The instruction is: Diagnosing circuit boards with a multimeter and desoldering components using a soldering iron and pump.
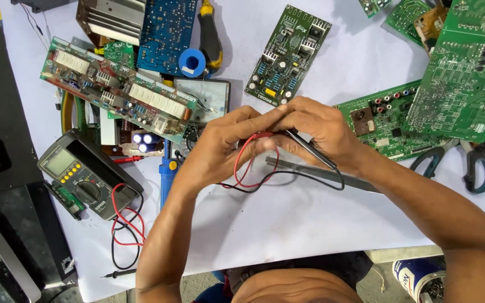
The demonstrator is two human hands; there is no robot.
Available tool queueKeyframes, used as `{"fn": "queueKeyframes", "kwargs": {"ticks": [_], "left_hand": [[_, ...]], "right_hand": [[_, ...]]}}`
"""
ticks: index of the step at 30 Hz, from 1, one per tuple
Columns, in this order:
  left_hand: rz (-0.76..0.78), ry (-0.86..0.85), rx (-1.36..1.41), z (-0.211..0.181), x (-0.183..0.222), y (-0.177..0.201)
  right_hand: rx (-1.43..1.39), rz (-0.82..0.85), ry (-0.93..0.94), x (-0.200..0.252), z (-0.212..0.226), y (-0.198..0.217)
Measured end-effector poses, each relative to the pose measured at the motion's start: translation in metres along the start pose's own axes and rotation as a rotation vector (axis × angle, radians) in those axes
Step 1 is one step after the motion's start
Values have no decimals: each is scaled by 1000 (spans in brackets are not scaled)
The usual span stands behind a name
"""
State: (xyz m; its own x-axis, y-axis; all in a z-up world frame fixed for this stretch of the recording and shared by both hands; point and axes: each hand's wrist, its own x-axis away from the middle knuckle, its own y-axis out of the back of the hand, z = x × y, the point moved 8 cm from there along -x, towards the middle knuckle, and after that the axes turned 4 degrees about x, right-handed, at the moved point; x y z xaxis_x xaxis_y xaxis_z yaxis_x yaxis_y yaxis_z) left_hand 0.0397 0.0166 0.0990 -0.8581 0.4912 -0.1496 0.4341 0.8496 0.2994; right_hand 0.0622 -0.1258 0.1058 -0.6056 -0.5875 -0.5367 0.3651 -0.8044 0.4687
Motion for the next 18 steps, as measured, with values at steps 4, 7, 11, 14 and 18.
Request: {"fn": "queueKeyframes", "kwargs": {"ticks": [4,7,11,14,18], "left_hand": [[-244,-29,18,13,-5,9],[-587,50,343,27,6,35],[-779,-25,381,29,13,40],[-828,-32,407,40,12,27],[-848,5,396,47,10,14]], "right_hand": [[-221,-35,-207,-2,-28,0],[241,-118,-83,5,-50,8],[561,-9,-107,6,-61,-8],[567,55,-81,16,-70,-16],[469,202,-34,15,-40,-14]]}}
